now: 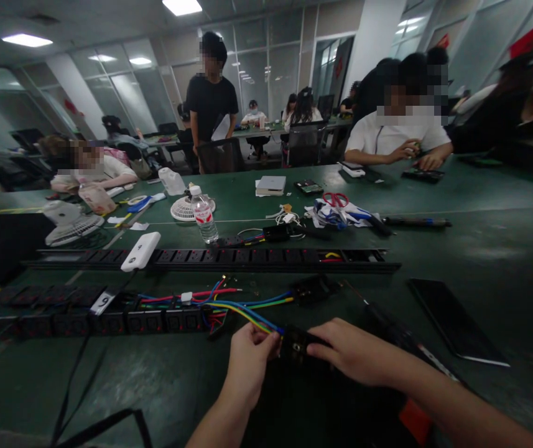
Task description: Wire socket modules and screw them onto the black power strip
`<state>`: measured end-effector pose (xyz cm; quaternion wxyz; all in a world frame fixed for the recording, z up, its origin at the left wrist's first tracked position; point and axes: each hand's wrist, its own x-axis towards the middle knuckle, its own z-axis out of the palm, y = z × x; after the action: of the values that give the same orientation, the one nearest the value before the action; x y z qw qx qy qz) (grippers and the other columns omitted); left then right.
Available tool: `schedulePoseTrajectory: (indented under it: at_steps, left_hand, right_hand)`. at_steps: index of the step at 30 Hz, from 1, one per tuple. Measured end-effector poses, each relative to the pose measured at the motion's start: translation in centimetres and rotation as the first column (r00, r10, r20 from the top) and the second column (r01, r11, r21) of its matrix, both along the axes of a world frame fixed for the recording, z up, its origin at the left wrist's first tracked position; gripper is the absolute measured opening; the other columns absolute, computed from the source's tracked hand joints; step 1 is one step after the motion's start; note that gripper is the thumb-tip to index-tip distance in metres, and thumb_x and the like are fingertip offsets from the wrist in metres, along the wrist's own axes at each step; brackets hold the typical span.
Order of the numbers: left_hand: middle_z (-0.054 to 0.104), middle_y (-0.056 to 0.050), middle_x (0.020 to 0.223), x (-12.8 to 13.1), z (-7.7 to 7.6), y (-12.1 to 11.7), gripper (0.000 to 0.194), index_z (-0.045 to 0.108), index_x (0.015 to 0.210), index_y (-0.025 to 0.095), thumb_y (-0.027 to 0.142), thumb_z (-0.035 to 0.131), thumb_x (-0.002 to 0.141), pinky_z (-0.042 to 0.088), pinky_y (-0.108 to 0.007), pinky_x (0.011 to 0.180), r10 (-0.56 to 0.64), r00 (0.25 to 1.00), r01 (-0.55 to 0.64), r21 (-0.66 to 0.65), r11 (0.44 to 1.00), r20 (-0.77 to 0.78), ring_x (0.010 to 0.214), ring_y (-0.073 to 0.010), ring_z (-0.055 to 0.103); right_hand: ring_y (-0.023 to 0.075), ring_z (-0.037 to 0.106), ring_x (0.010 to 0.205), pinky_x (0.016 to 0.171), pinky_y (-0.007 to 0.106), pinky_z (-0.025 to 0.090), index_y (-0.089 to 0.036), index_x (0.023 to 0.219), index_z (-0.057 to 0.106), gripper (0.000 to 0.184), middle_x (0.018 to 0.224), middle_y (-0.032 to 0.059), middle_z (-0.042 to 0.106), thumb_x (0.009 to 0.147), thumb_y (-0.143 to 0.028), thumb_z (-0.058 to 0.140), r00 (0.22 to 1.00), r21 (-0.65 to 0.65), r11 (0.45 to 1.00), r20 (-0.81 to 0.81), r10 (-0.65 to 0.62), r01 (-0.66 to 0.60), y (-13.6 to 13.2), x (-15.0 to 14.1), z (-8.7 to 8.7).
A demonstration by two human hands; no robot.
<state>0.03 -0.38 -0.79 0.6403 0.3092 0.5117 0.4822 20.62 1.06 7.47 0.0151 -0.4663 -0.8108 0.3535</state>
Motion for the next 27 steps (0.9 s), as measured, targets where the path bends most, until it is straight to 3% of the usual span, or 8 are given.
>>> schedulePoseTrajectory:
  at_steps: [6,10,15,18,22,27]
  left_hand:
    - [0.071,-0.008,0.08,0.6,-0.3,-0.4,0.037,0.063,0.091,0.011,0.034,0.079,0.067,0.052,-0.025,0.064,0.072,0.996,-0.069,0.049,0.996,-0.047,0.072,-0.0178,0.067]
    - [0.071,-0.009,0.086,0.7,-0.3,-0.4,0.032,0.061,0.092,0.013,0.034,0.075,0.071,0.052,-0.029,0.071,0.057,0.99,-0.042,0.111,0.993,-0.132,0.08,-0.0212,0.068]
    - [0.069,-0.01,0.101,0.8,-1.0,-0.5,0.029,0.057,0.098,0.016,0.032,0.07,0.077,0.051,-0.031,0.083,0.034,0.984,-0.009,0.143,0.99,-0.173,0.093,-0.0212,0.066]
    - [0.069,-0.009,0.096,0.8,-1.7,-0.6,0.028,0.055,0.1,0.017,0.033,0.066,0.081,0.051,-0.031,0.08,0.01,0.989,0.016,0.176,0.984,-0.148,0.087,-0.0198,0.067]
    - [0.067,-0.005,0.082,0.9,-2.3,-0.5,0.027,0.053,0.099,0.017,0.033,0.066,0.081,0.051,-0.03,0.072,0.048,0.982,-0.009,0.206,0.978,-0.183,0.072,-0.0177,0.065]
    - [0.067,-0.005,0.082,1.1,-2.2,-0.4,0.03,0.052,0.094,0.017,0.034,0.07,0.076,0.051,-0.03,0.071,0.089,0.978,-0.051,0.201,0.978,-0.187,0.075,-0.0197,0.067]
  right_hand:
    - [0.0253,0.063,0.085,0.073,0.034,0.045,-0.021,0.093,0.068,0.029,0.086,0.0062,0.069,0.095,-0.04,0.046,0.998,0.016,1.0,0.063,0.017,-0.018,0.5,0.0,-0.7]
    - [0.0309,0.062,0.093,0.079,0.041,0.046,-0.017,0.106,0.066,0.029,0.095,0.0126,0.068,0.095,-0.037,0.048,0.993,0.07,0.997,0.115,-0.024,0.016,0.1,-0.5,-1.3]
    - [0.0252,0.064,0.09,0.082,0.037,0.048,-0.016,0.102,0.068,0.025,0.105,0.0127,0.062,0.095,-0.031,0.049,0.995,0.084,0.996,0.103,-0.014,0.005,0.1,-0.9,-1.0]
    - [0.0236,0.064,0.09,0.083,0.035,0.048,-0.019,0.101,0.069,0.026,0.098,0.009,0.064,0.096,-0.032,0.048,0.997,0.094,0.996,0.071,-0.014,0.007,0.4,-0.7,-1.1]
    - [0.0256,0.062,0.099,0.087,0.038,0.048,-0.018,0.12,0.062,0.033,0.106,0.0111,0.065,0.097,-0.036,0.047,0.996,0.135,0.989,0.055,-0.069,0.061,0.3,-0.8,-1.9]
    - [0.0264,0.061,0.105,0.093,0.037,0.046,-0.016,0.124,0.06,0.04,0.112,0.0123,0.067,0.091,-0.038,0.059,0.985,0.204,0.971,0.093,-0.142,0.121,-1.2,-0.9,-1.5]
